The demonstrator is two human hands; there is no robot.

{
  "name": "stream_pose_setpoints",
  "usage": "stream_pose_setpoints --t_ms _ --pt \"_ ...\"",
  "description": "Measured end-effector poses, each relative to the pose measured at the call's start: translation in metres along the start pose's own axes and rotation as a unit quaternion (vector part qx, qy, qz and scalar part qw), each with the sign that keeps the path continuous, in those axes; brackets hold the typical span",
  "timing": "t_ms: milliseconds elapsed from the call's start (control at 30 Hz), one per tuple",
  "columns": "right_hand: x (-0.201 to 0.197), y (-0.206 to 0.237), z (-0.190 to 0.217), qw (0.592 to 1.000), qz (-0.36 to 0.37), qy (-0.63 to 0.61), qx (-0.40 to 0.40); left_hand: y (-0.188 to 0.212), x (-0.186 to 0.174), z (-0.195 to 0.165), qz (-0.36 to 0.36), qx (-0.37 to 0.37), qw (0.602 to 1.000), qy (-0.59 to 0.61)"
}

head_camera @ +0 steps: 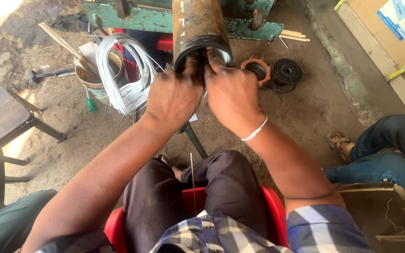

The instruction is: The person sits at a winding machine and feeds white wire into a rotating drum, guiding it with their hands and a thin stick. They then pull the wire off the drum and coil it by hand into loops held on their lap.

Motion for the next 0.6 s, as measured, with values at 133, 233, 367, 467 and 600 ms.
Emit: stream_pose_setpoints --t_ms 133,233,367,467,600 --pt "-0.008 -0.007 0.005 1.000 0.011 0.020 -0.008 0.000 -0.008 0.003 -0.008 -0.010 0.999 0.045" --pt "-0.030 -0.008 0.009 0.999 -0.026 0.017 -0.015 0.010 -0.025 -0.001 -0.010 -0.021 0.998 0.060" --pt "-0.060 0.043 0.011 0.983 -0.072 -0.167 -0.030 0.059 -0.075 -0.006 -0.155 -0.096 0.978 0.103" --pt "-0.051 0.115 0.011 0.926 -0.141 -0.349 0.029 0.086 -0.073 0.003 -0.226 -0.195 0.919 0.258" --pt "0.076 0.209 0.021 0.834 0.216 -0.449 0.239 0.077 -0.015 0.005 -0.205 -0.276 0.777 0.527"
Point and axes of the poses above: each hand's wrist, its own y-axis away from the middle knuckle, its own x-axis out of the palm, z = x × y, the point moved 8 cm from there along -y, towards the middle knuckle, and after that the axes turned 10 degrees about x, right-handed, at the moved point
